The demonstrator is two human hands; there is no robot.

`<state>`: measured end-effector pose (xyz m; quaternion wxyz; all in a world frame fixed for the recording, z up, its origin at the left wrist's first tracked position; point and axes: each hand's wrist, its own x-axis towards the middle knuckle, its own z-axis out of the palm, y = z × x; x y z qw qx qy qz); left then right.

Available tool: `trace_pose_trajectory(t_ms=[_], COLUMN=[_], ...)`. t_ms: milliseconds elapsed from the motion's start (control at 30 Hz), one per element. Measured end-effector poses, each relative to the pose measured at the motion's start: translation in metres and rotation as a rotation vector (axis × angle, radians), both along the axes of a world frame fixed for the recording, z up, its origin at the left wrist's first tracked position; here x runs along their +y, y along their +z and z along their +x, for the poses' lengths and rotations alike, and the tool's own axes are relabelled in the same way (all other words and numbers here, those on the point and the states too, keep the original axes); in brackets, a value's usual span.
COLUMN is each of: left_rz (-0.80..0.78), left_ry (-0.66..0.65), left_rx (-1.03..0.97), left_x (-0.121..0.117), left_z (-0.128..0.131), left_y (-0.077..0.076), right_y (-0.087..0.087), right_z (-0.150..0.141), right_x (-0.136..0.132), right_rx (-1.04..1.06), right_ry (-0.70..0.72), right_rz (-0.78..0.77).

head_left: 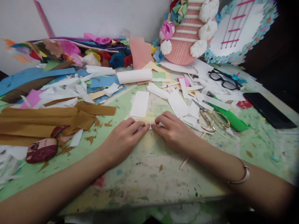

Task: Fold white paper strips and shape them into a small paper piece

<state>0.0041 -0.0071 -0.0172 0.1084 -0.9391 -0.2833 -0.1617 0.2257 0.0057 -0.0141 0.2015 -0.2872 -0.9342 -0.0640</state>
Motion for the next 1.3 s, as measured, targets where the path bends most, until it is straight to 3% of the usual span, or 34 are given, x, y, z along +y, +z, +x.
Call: trace_pose_trajectory(t_ms=[233,833,1300], left_rz=[0.044,0.001,-0.006], left_ry=[0.046,0.053,0.053], left_rx=[0.063,0.028,0.051], left_x=[-0.003,-0.001,-0.003], left_z=[0.002,-0.002,-0.001], left_y=[0.002,-0.001,0.001], right_y=[-0.003,-0.008,-0.008], right_z=[0.000,0.014,0.010], right_x=[-0.007,0.011,0.009], right_rx=[0.016,0.330,0.202], right_ry=[-0.010,-0.124,-0.130], right_rz=[0.026,-0.285,-0.142])
